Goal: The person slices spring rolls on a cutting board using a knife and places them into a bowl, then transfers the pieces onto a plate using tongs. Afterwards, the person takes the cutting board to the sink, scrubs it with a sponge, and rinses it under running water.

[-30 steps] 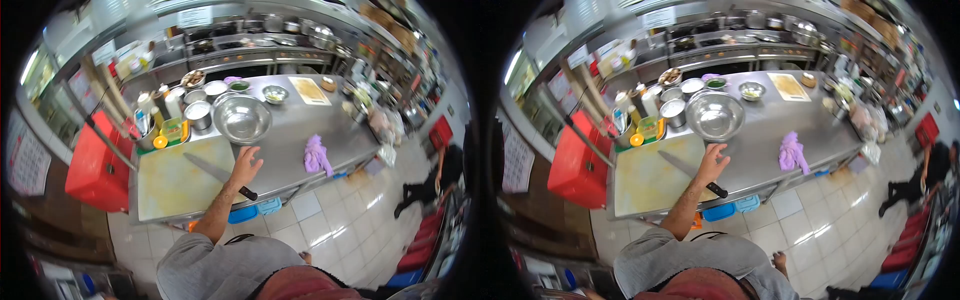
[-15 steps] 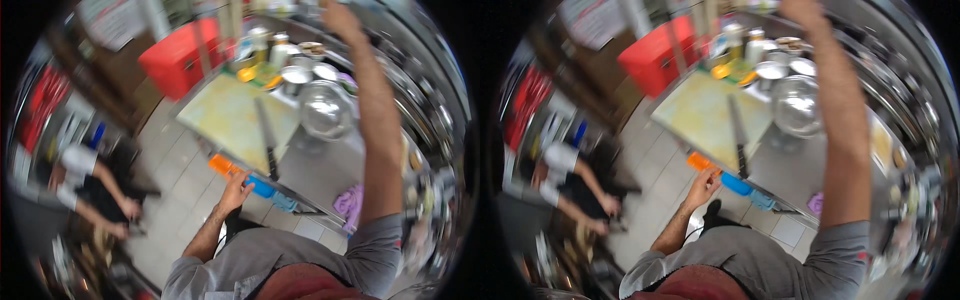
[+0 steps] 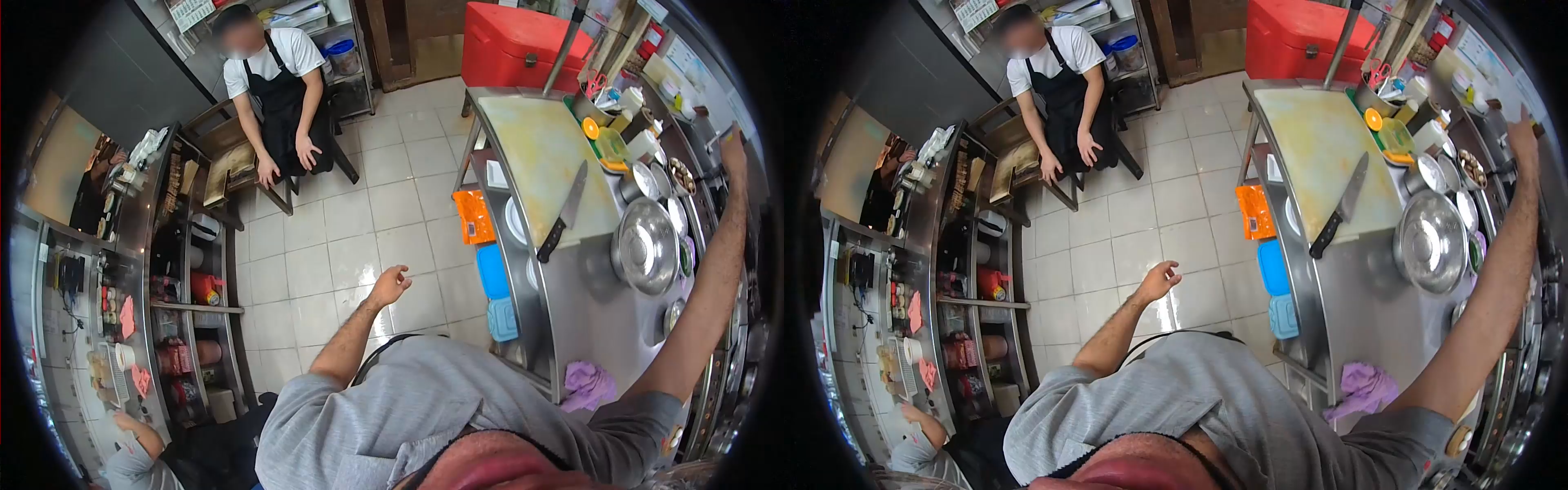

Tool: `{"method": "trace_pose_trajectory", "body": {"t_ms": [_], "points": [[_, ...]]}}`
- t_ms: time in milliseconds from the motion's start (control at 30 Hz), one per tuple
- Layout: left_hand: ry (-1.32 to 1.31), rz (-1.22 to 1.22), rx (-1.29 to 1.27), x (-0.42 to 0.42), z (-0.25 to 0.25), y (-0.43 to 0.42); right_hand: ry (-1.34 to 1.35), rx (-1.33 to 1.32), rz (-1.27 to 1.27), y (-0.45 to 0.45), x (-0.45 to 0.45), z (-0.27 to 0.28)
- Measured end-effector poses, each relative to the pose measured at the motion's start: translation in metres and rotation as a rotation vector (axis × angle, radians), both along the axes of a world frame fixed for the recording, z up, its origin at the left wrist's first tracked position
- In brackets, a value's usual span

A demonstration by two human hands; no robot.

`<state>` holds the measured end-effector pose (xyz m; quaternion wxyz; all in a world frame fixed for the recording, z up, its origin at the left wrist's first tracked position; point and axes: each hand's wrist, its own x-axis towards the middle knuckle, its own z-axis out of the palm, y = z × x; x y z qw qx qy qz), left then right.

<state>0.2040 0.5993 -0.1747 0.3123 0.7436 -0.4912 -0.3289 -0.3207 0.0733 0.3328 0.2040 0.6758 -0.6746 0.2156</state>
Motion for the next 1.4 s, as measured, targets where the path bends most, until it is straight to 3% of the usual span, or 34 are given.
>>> {"method": "trace_pose_trajectory", "body": {"t_ms": [100, 167, 200, 267, 333, 400, 433, 467, 500, 533, 567, 600, 633, 667, 767, 833, 867, 1067, 1233, 1267, 1400], "points": [[0.042, 0.010, 0.323, 0.016, -0.083, 0.058, -0.049, 0.027, 0.016, 0.053, 0.021, -0.032], [-0.054, -0.119, 0.492, 0.033, -0.122, 0.112, 0.014, -0.332, 0.455, 0.074, 0.017, -0.078], [-0.183, -0.238, 0.540, 0.044, -0.140, 0.137, -0.124, -0.157, 0.433, 0.119, 0.036, -0.092], [-0.215, -0.209, 0.608, 0.056, -0.146, 0.180, -0.318, 0.135, 0.352, 0.222, 0.084, -0.126], [-0.133, -0.121, 0.654, 0.062, -0.140, 0.215, -0.426, 0.100, 0.543, 0.281, 0.097, -0.206], [-0.067, 0.011, 0.714, 0.074, -0.137, 0.247, -0.801, 0.586, 0.452, 0.375, 0.141, -0.247], [-0.068, 0.020, 0.739, 0.077, -0.140, 0.259, -0.701, 0.563, 0.566, 0.402, 0.147, -0.288], [-0.073, 0.034, 0.741, 0.078, -0.139, 0.270, -0.868, 0.864, 0.351, 0.434, 0.159, -0.319], [-0.083, 0.041, 0.732, 0.081, -0.139, 0.272, -0.896, 1.012, 0.425, 0.468, 0.177, -0.327], [-0.060, 0.041, 0.687, 0.089, -0.156, 0.274, -0.776, 0.968, 0.505, 0.486, 0.167, -0.393], [-0.032, 0.049, 0.653, 0.091, -0.174, 0.283, -0.634, 1.077, 0.462, 0.514, 0.184, -0.392], [0.027, 0.110, 0.626, 0.086, -0.175, 0.288, -0.617, 1.124, 0.543, 0.533, 0.181, -0.439], [0.085, 0.192, 0.575, 0.080, -0.172, 0.277, -0.654, 1.214, 0.526, 0.552, 0.183, -0.463], [0.213, 0.276, 0.600, 0.056, -0.125, 0.260, -0.688, 1.308, 0.520, 0.566, 0.186, -0.478], [0.296, 0.302, 0.505, 0.023, -0.117, 0.251, -0.620, 1.403, 0.539, 0.591, 0.175, -0.512], [0.236, 0.253, 0.465, 0.015, -0.159, 0.251, -0.605, 1.324, 0.494, 0.594, 0.145, -0.557], [0.179, 0.198, 0.424, 0.010, -0.176, 0.261, -0.668, 1.415, 0.345, 0.588, 0.131, -0.566], [0.189, 0.249, 0.407, -0.040, -0.179, 0.265, -0.691, 1.214, 0.020, 0.563, 0.027, -0.589], [0.132, 0.316, 0.398, -0.040, -0.196, 0.279, -0.622, 0.963, -0.016, 0.550, -0.021, -0.636], [0.048, 0.328, 0.378, -0.041, -0.203, 0.282, -0.607, 0.971, -0.018, 0.549, -0.022, -0.638], [0.161, 0.402, 0.415, -0.046, -0.207, 0.290, -0.355, 0.999, 0.071, 0.556, -0.023, -0.658]]}}
